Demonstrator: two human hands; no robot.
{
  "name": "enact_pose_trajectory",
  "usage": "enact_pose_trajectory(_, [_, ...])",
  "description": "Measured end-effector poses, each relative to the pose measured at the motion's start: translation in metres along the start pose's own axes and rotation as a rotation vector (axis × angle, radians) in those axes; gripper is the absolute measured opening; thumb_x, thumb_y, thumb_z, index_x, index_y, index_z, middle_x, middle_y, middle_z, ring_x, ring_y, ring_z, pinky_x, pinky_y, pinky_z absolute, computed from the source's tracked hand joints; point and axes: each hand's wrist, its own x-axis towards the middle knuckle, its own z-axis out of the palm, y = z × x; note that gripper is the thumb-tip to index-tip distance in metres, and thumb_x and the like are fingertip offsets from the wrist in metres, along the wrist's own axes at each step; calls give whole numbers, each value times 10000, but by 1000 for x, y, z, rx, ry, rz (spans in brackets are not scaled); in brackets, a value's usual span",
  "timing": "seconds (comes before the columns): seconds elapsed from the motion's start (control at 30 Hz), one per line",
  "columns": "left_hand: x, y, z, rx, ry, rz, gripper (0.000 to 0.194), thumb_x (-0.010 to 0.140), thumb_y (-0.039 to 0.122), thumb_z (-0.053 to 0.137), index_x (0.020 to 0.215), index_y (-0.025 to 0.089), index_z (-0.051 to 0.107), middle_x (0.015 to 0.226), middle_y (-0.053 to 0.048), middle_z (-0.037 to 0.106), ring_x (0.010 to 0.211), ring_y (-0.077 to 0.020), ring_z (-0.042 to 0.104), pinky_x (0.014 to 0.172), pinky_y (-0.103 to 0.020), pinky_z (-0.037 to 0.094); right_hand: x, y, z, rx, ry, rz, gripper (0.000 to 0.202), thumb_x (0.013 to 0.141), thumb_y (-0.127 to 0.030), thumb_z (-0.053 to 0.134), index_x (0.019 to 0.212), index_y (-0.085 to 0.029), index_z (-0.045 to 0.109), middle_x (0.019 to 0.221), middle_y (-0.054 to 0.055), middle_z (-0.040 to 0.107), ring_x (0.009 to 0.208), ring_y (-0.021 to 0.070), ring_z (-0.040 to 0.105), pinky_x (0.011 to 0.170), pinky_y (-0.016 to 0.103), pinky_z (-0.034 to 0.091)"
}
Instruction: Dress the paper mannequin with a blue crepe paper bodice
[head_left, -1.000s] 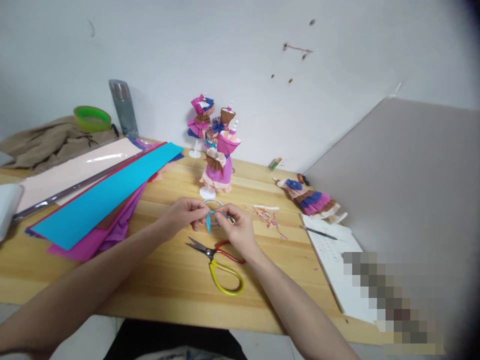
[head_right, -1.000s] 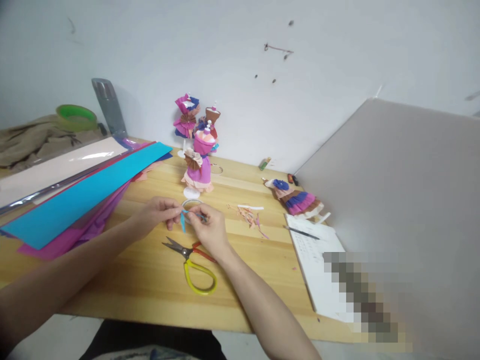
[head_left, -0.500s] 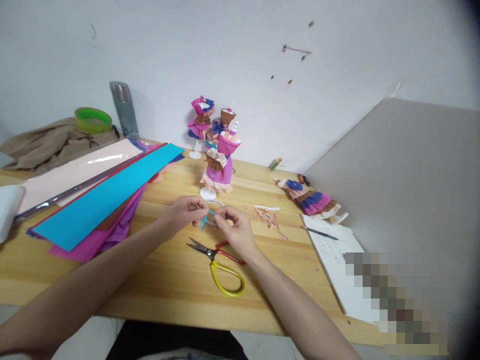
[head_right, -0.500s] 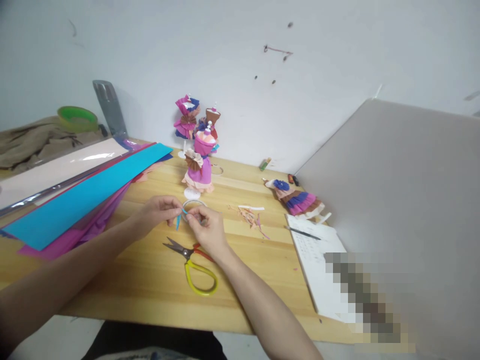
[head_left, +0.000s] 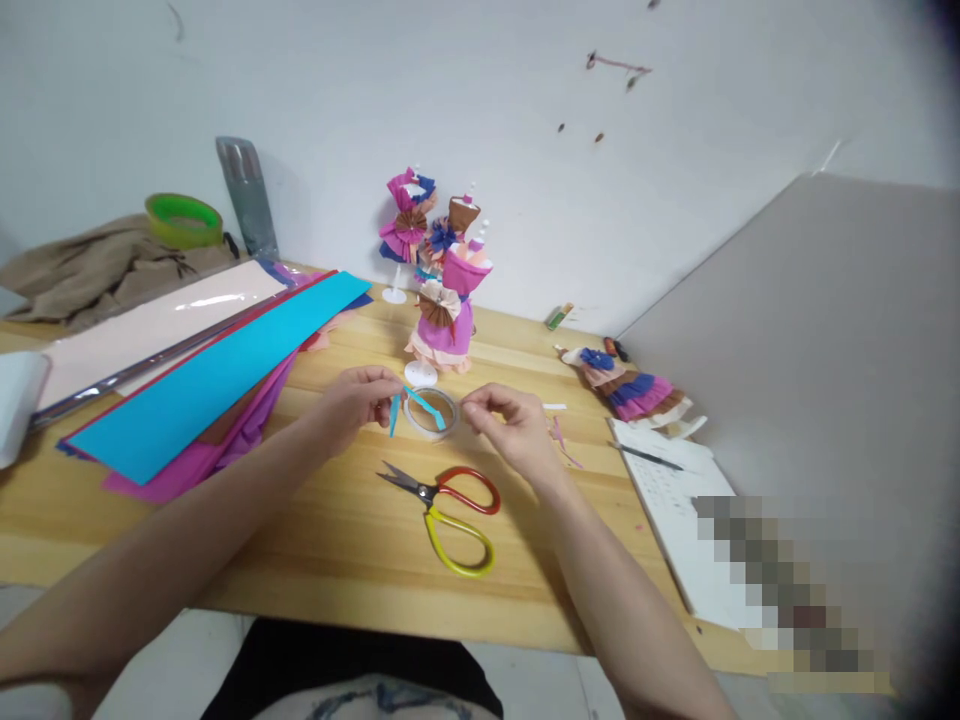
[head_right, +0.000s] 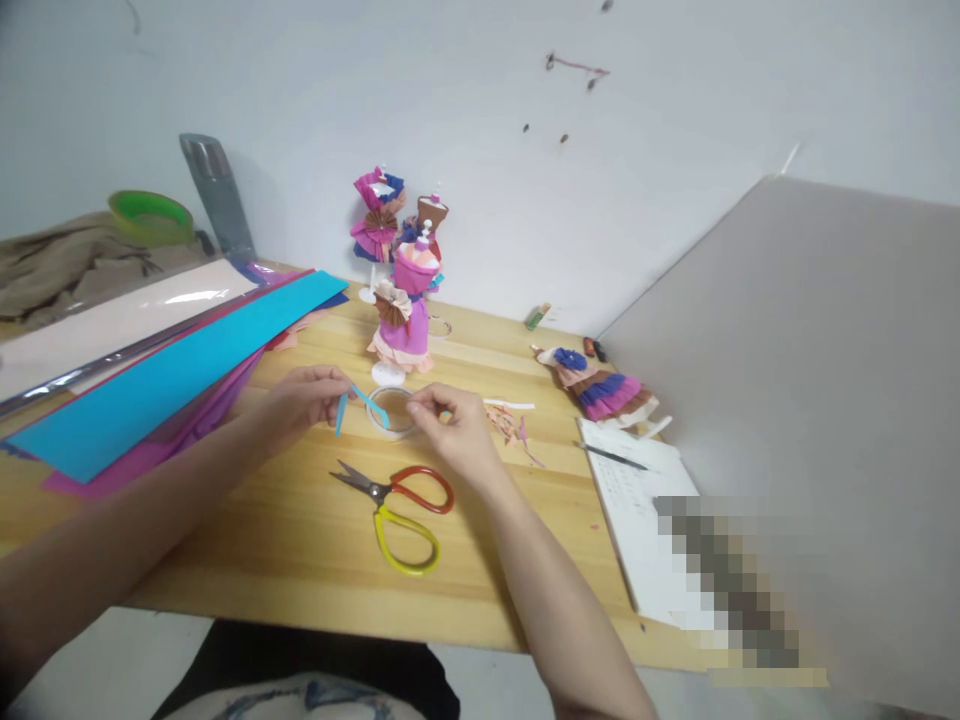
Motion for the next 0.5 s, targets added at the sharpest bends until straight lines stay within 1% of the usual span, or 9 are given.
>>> enact_pose_trajectory(0.07, [-1, 3, -1, -16, 26, -25, 145, 658, 222, 704, 606, 139, 597, 455, 29, 519, 416, -74, 477, 443, -200, 403, -1, -4, -11, -92, -121, 5, 228, 813, -344, 598, 654, -182, 622, 549, -21, 556, 511, 114, 472, 514, 245, 351])
enact_pose_trajectory(0.13, [-2, 4, -1, -32, 32, -50, 152, 665, 204, 707, 593, 138, 590, 451, 30, 508, 418, -74, 476, 439, -200, 399, -8, -10, -16, -285, -337, 1, 194, 812, -316, 619, 668, -187, 637, 549, -25, 574, 501, 110, 474, 509, 239, 331])
enact_pose_trajectory(0.2, [-5, 3, -2, -46, 33, -76, 150, 673, 197, 709, 597, 134, 595, 451, 32, 501, 420, -75, 474, 434, -203, 396, -24, -15, -13, -501, -523, -7, 74, 786, -273, 663, 813, -209, 689, 665, -5, 666, 564, 131, 548, 548, 244, 367])
enact_pose_trajectory(0.23, [-6, 2, -2, -51, 36, -86, 145, 677, 195, 709, 603, 132, 601, 450, 33, 499, 420, -76, 471, 431, -204, 393, -34, -16, -10, -586, -567, -9, 174, 766, -248, 680, 938, -226, 697, 806, 23, 716, 650, 159, 606, 593, 258, 407])
enact_pose_trajectory(0.27, [-8, 1, -3, -54, 40, -94, 132, 684, 193, 706, 616, 127, 613, 453, 32, 503, 424, -75, 472, 433, -203, 395, -45, -16, -6, -658, -580, -7, 338, 749, -228, 689, 1086, -233, 674, 979, 64, 727, 761, 198, 649, 650, 284, 447])
enact_pose_trajectory(0.3, [-9, -2, -3, -55, 45, -99, 123, 692, 192, 701, 626, 123, 624, 454, 30, 506, 429, -74, 471, 438, -202, 396, -55, -15, -2, -722, -587, 8, 484, 723, -198, 693, 1203, -222, 633, 1128, 110, 695, 869, 241, 663, 709, 317, 478])
enact_pose_trajectory(0.37, [-10, -7, -5, -55, 50, -106, 121, 704, 191, 694, 627, 121, 632, 447, 28, 509, 433, -71, 466, 444, -196, 395, -73, -12, 4, -785, -584, 34, 613, 733, -149, 642, 1338, -183, 549, 1279, 167, 616, 1032, 291, 644, 824, 378, 503])
enact_pose_trajectory(0.43, [-11, -12, -6, -66, 54, -113, 129, 697, 192, 701, 612, 129, 628, 438, 27, 507, 431, -69, 459, 443, -193, 391, -83, -8, 6, -778, -577, 40, 646, 755, -115, 576, 1394, -158, 496, 1316, 185, 583, 1101, 297, 621, 890, 402, 503])
enact_pose_trajectory(0.5, [-11, -16, -7, -82, 58, -118, 133, 671, 192, 720, 597, 136, 624, 434, 30, 501, 428, -67, 455, 437, -191, 384, -85, -5, 4, -745, -559, 40, 670, 752, -87, 534, 1415, -160, 469, 1278, 182, 593, 1063, 279, 630, 883, 397, 509])
